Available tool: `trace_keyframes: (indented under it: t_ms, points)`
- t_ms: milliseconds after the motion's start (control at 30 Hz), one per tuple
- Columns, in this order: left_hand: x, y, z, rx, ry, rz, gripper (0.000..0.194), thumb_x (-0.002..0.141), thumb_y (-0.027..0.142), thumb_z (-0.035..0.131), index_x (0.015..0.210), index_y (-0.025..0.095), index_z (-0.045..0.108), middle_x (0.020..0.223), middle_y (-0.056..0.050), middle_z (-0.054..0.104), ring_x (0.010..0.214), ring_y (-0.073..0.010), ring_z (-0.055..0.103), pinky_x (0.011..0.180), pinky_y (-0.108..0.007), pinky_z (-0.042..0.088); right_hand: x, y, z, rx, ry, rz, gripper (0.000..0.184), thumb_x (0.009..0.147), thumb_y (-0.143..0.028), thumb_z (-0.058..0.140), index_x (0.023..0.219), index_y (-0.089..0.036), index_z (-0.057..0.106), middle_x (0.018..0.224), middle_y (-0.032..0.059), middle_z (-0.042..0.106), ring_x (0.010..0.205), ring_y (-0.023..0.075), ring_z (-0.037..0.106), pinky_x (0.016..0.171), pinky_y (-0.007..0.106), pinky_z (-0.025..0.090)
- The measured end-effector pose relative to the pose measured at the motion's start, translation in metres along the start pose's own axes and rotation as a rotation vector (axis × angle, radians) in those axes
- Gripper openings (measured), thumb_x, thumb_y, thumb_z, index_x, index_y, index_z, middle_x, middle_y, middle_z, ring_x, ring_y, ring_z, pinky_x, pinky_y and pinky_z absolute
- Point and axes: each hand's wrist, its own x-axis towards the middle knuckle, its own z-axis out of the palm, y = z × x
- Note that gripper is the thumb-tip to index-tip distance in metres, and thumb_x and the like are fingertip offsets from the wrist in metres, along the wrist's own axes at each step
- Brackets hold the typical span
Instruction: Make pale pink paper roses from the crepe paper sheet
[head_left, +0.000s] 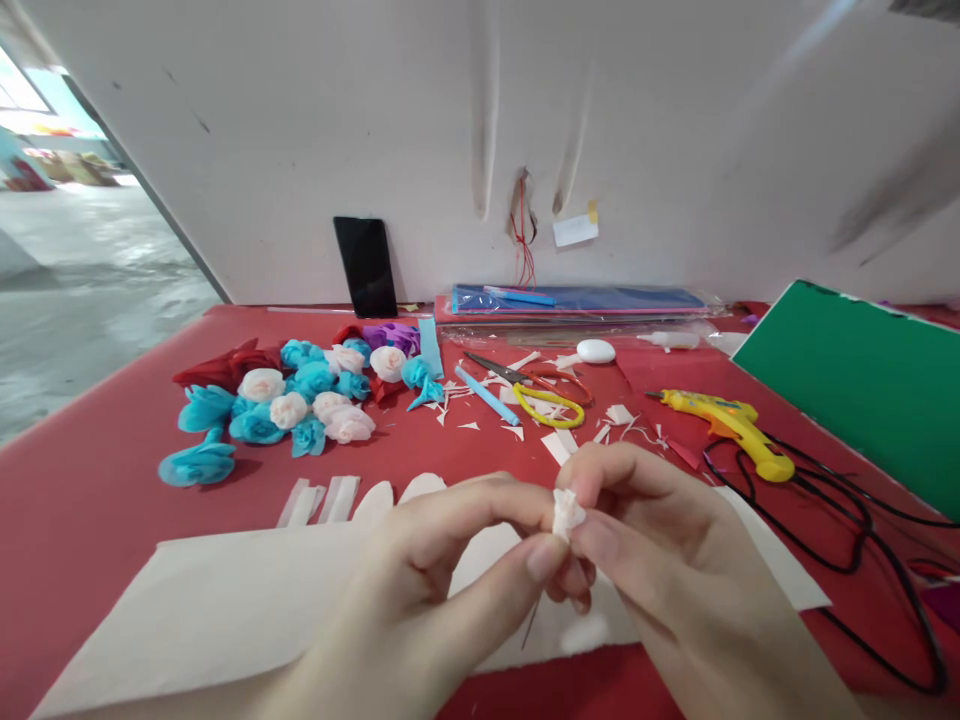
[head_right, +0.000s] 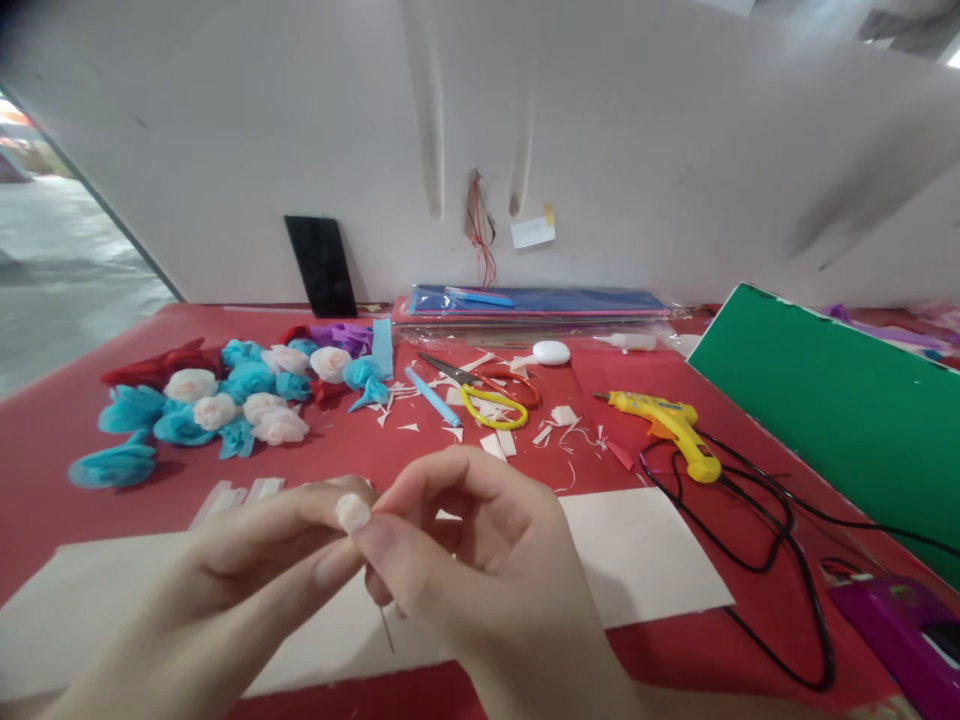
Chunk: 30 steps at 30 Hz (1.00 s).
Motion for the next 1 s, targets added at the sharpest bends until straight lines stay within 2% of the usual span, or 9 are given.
trace_keyframes:
  t_ms: [200, 433, 633, 800, 1000]
  points:
    - [-0.002, -0.002, 0.001, 0.027, 0.031, 0.005, 0.02, 0.084, 0.012, 0.062, 0.08, 0.03, 0.071, 0.072, 0.012, 0.073, 0.071, -0.0035, 0.068, 0.07, -0.004, 0.051, 0.002, 0.002, 0.001, -0.011, 0.016, -0.003, 0.012, 0.076, -0.026, 0.079, 0.073, -0.023, 0.067, 0.064, -0.0058, 0.059, 0.062, 0.0053, 0.054, 0.058, 0.013, 0.044]
    - [0.0, 0.0, 0.0, 0.074, 0.071, 0.041, 0.026, 0.08, 0.007, 0.064, 0.078, 0.031, 0.075, 0.072, 0.013, 0.076, 0.068, -0.0032, 0.07, 0.065, -0.001, 0.05, -0.001, 0.004, 0.0, -0.108, 0.023, -0.096, 0.011, 0.079, -0.019, 0.074, 0.073, -0.025, 0.068, 0.067, -0.0075, 0.063, 0.064, 0.0039, 0.056, 0.061, 0.011, 0.046]
    - [0.001, 0.003, 0.0, 0.165, 0.155, 0.063, 0.019, 0.073, 0.011, 0.069, 0.07, 0.028, 0.078, 0.063, 0.009, 0.075, 0.053, -0.0068, 0.063, 0.053, -0.007, 0.05, -0.001, -0.002, 0.016, -0.145, 0.19, -0.109, 0.018, 0.068, -0.007, 0.072, 0.064, -0.022, 0.064, 0.065, -0.0097, 0.063, 0.059, 0.0018, 0.052, 0.059, 0.009, 0.044]
    - [0.002, 0.0, 0.0, 0.19, 0.142, 0.073, 0.018, 0.074, 0.013, 0.071, 0.07, 0.03, 0.077, 0.063, 0.01, 0.076, 0.052, -0.0066, 0.064, 0.062, -0.012, 0.052, -0.001, -0.002, 0.018, -0.199, 0.207, -0.117, 0.018, 0.064, -0.005, 0.068, 0.063, -0.022, 0.062, 0.064, -0.0088, 0.059, 0.058, 0.004, 0.05, 0.057, 0.013, 0.044]
    - [-0.003, -0.003, -0.001, 0.21, 0.156, 0.081, 0.015, 0.072, 0.015, 0.074, 0.066, 0.029, 0.075, 0.06, 0.011, 0.075, 0.052, -0.0082, 0.066, 0.071, -0.018, 0.053, 0.0, 0.001, 0.014, -0.319, 0.167, -0.148, 0.016, 0.067, -0.013, 0.069, 0.063, -0.023, 0.058, 0.06, -0.0061, 0.053, 0.056, 0.0088, 0.045, 0.054, 0.02, 0.042]
